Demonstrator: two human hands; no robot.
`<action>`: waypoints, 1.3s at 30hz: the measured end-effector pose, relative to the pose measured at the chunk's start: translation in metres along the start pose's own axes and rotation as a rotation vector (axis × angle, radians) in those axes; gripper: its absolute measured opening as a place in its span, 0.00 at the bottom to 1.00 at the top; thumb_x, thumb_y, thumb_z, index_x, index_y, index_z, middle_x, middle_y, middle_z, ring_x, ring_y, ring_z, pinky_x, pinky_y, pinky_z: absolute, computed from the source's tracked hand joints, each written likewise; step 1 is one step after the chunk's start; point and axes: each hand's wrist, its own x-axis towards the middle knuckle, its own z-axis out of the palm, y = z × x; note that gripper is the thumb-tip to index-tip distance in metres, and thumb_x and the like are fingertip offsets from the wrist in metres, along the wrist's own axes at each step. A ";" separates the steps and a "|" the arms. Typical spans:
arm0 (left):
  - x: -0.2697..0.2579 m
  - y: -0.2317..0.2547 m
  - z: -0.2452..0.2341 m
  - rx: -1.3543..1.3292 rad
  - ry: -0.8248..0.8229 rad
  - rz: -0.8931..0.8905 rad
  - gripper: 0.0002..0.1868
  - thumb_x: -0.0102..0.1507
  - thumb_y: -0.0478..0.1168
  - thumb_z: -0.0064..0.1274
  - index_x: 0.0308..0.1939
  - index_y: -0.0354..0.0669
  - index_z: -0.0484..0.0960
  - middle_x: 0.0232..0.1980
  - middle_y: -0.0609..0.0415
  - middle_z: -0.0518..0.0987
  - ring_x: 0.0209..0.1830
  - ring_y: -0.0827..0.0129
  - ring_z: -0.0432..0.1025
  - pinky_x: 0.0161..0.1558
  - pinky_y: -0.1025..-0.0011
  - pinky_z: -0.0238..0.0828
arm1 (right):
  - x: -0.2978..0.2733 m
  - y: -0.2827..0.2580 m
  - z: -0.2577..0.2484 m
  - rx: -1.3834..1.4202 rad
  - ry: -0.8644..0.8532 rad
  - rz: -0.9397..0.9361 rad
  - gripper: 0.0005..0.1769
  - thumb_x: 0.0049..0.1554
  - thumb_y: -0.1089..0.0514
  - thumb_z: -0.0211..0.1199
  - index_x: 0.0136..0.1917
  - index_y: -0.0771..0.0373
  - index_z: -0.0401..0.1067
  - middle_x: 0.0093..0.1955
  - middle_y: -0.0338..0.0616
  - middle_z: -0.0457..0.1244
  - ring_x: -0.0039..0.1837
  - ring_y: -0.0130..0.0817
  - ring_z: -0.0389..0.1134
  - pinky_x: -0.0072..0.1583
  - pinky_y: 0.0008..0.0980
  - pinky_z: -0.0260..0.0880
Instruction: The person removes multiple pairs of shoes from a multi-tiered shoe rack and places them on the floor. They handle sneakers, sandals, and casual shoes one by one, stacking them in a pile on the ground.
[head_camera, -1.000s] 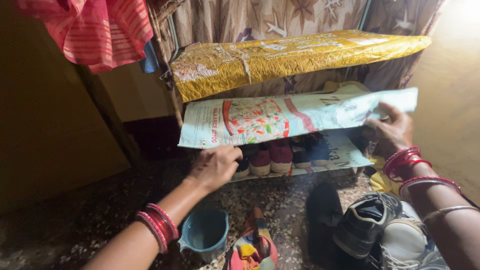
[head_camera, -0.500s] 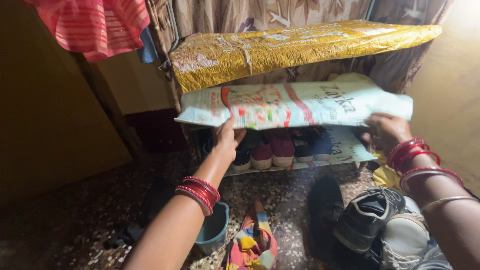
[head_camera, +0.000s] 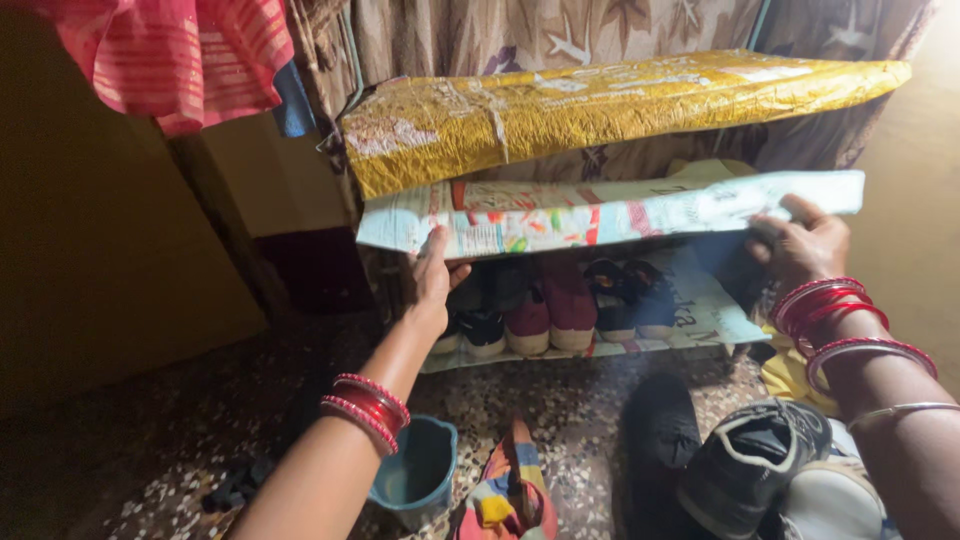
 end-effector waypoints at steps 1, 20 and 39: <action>0.003 0.004 0.001 0.056 -0.048 0.108 0.23 0.61 0.56 0.56 0.54 0.49 0.75 0.43 0.55 0.85 0.32 0.66 0.81 0.28 0.74 0.77 | 0.003 -0.004 0.004 0.029 -0.002 -0.143 0.33 0.56 0.70 0.67 0.73 0.67 0.64 0.60 0.49 0.66 0.54 0.31 0.73 0.49 0.27 0.77; -0.032 0.055 -0.035 0.591 0.082 0.432 0.18 0.65 0.39 0.54 0.59 0.42 0.77 0.40 0.54 0.83 0.29 0.71 0.75 0.31 0.72 0.73 | 0.020 0.059 -0.030 -0.951 0.144 -0.262 0.37 0.52 0.55 0.73 0.76 0.56 0.75 0.51 0.62 0.72 0.51 0.43 0.73 0.57 0.40 0.71; -0.060 0.105 -0.013 1.540 0.047 0.328 0.27 0.58 0.43 0.61 0.61 0.51 0.78 0.67 0.42 0.67 0.68 0.46 0.61 0.62 0.50 0.65 | 0.041 0.071 -0.007 -0.498 -0.136 0.163 0.33 0.54 0.60 0.74 0.70 0.71 0.70 0.45 0.53 0.65 0.40 0.33 0.62 0.40 0.39 0.63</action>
